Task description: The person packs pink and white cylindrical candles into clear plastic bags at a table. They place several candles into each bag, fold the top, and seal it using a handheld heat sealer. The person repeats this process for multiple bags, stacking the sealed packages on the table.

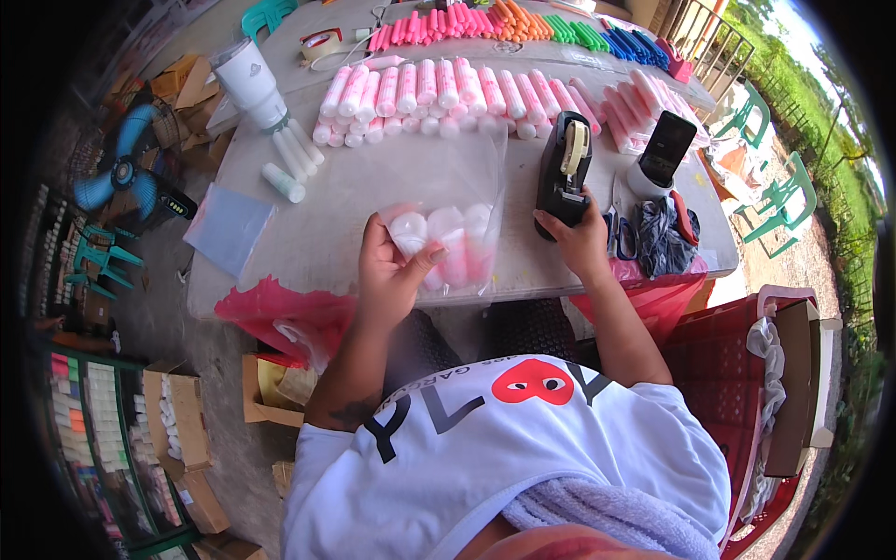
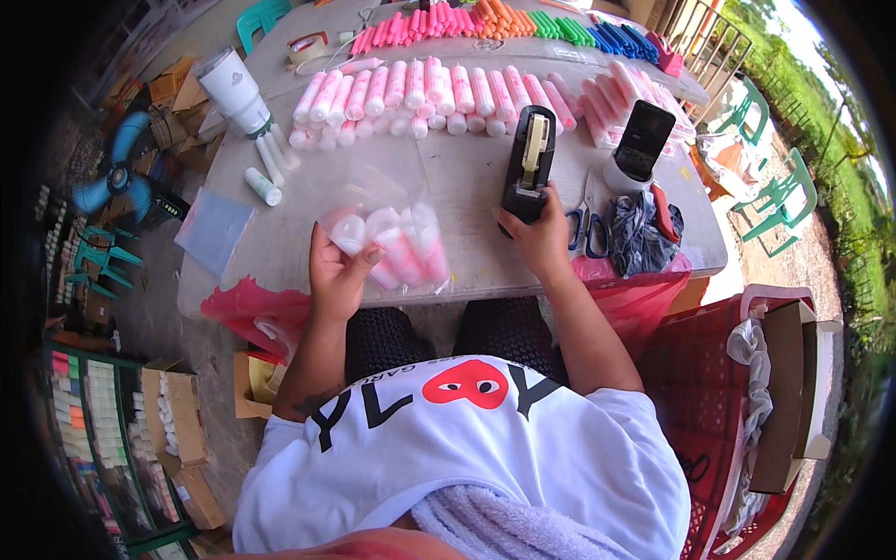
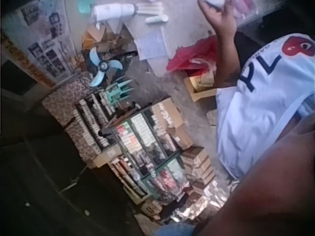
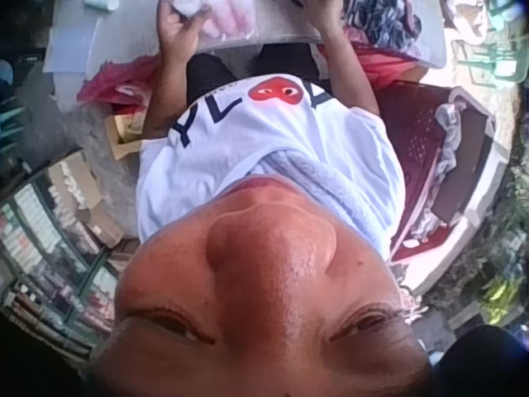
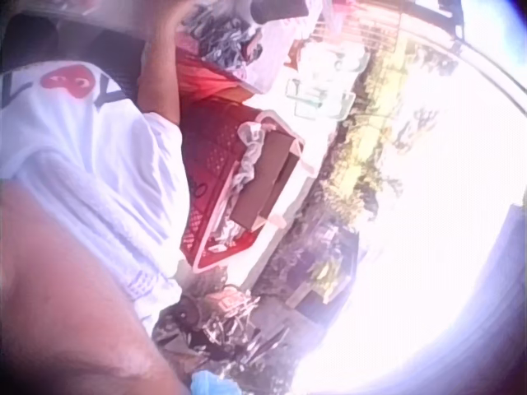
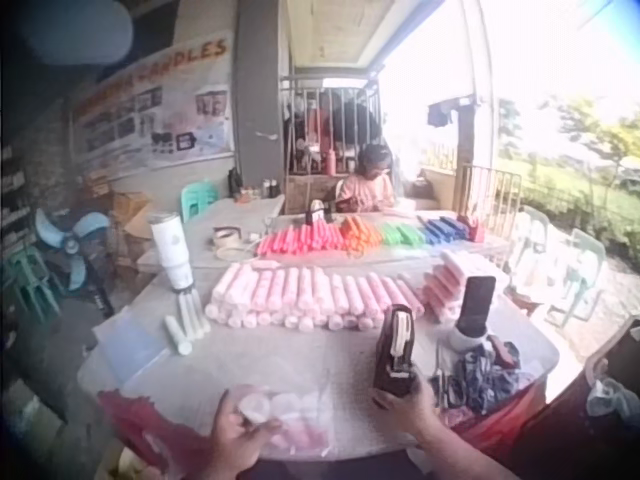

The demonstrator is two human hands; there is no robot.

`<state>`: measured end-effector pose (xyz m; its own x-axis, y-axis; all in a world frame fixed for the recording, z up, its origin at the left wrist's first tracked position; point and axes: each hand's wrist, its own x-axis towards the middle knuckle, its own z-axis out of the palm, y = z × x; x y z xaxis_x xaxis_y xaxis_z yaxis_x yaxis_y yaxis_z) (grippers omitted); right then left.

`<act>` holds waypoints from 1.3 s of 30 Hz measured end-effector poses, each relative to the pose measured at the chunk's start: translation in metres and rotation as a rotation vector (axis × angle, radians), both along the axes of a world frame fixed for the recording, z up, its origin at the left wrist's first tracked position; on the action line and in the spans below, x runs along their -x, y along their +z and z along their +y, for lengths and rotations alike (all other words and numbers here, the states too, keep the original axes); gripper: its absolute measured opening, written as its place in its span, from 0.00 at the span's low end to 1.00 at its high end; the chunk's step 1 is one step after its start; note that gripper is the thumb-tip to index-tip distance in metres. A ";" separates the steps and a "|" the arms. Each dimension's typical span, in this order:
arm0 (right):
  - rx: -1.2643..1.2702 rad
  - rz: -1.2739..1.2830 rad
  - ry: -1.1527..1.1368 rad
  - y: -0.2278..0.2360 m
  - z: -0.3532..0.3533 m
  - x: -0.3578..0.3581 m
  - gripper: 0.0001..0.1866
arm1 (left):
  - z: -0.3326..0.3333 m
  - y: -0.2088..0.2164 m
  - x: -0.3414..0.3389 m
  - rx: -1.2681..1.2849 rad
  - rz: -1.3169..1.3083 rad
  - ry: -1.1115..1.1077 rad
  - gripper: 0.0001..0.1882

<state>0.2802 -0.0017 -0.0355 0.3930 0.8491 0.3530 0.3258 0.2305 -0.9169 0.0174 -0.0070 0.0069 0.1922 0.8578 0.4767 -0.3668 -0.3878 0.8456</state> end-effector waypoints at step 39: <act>-0.422 0.095 0.645 0.053 -0.016 0.080 0.17 | 0.015 0.028 -0.006 -0.478 0.243 0.101 0.16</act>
